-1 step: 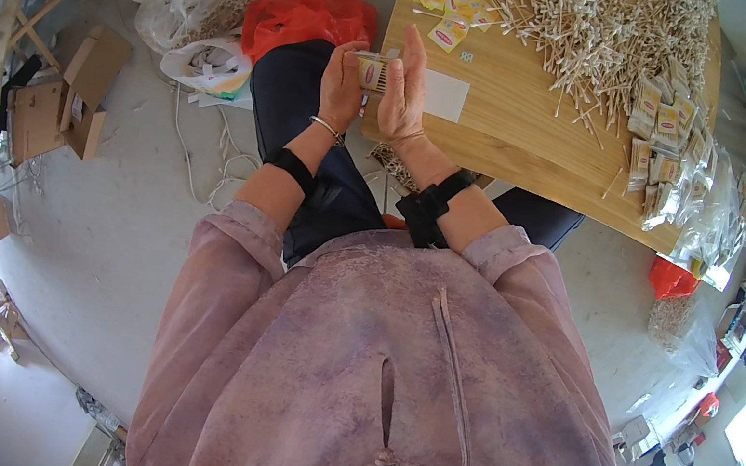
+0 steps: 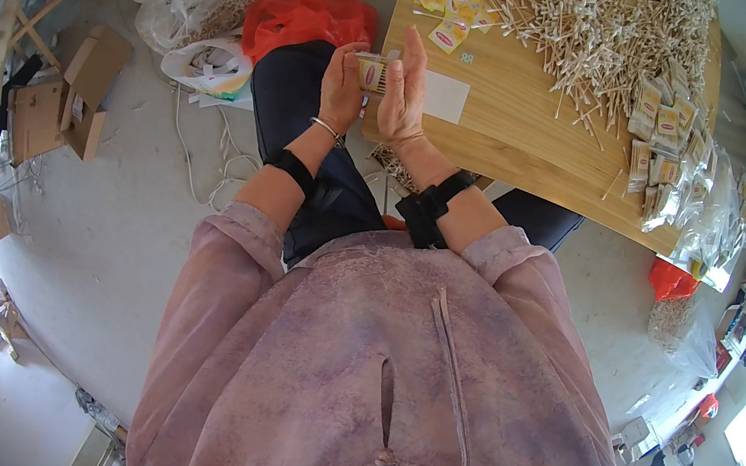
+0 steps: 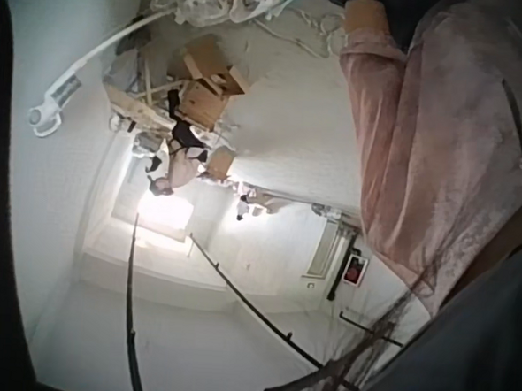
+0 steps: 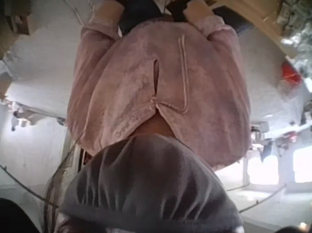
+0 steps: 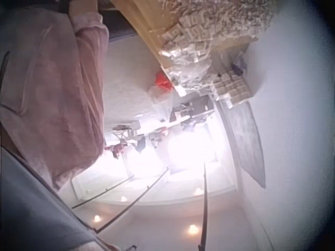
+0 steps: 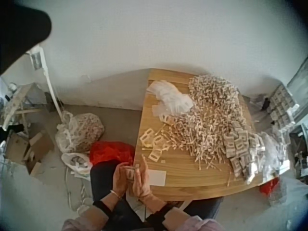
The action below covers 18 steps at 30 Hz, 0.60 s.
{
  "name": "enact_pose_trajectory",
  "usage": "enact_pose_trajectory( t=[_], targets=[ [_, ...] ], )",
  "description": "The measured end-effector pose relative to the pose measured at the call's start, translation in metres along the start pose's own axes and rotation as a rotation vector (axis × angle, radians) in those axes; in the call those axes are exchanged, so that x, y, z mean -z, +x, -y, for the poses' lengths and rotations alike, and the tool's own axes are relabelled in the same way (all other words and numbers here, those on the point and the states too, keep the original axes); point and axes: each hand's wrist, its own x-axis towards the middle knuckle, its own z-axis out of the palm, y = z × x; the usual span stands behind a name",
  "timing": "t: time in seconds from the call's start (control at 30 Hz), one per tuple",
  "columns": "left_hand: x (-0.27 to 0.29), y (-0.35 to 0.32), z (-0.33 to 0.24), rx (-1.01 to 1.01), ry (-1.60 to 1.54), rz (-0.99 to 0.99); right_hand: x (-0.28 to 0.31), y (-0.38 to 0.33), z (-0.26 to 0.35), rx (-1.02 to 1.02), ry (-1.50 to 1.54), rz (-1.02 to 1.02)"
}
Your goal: Counting and packaging cotton swabs into small labeled plastic bags.
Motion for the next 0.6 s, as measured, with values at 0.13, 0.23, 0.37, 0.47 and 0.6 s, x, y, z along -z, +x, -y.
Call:
enact_pose_trajectory(
  t=[0.13,0.23,0.37,0.47,0.6],
  targets=[
    [0.004,0.001,0.010,-0.017,-0.012,0.004,-0.008,-0.001,0.007,-0.023,0.035,0.010],
    [-0.004,0.008,0.006,0.000,-0.029,0.011,-0.003,0.009,-0.005,0.066,-0.003,0.031],
    [-0.003,0.008,0.007,0.015,-0.030,-0.013,-0.005,0.005,-0.009,0.057,0.069,0.045],
    [-0.005,0.010,0.001,0.054,0.022,-0.068,0.001,0.003,-0.011,0.092,0.039,0.065],
    [-0.008,0.012,-0.006,0.039,0.135,-0.162,0.005,0.000,-0.008,0.059,0.037,0.031]
  ],
)
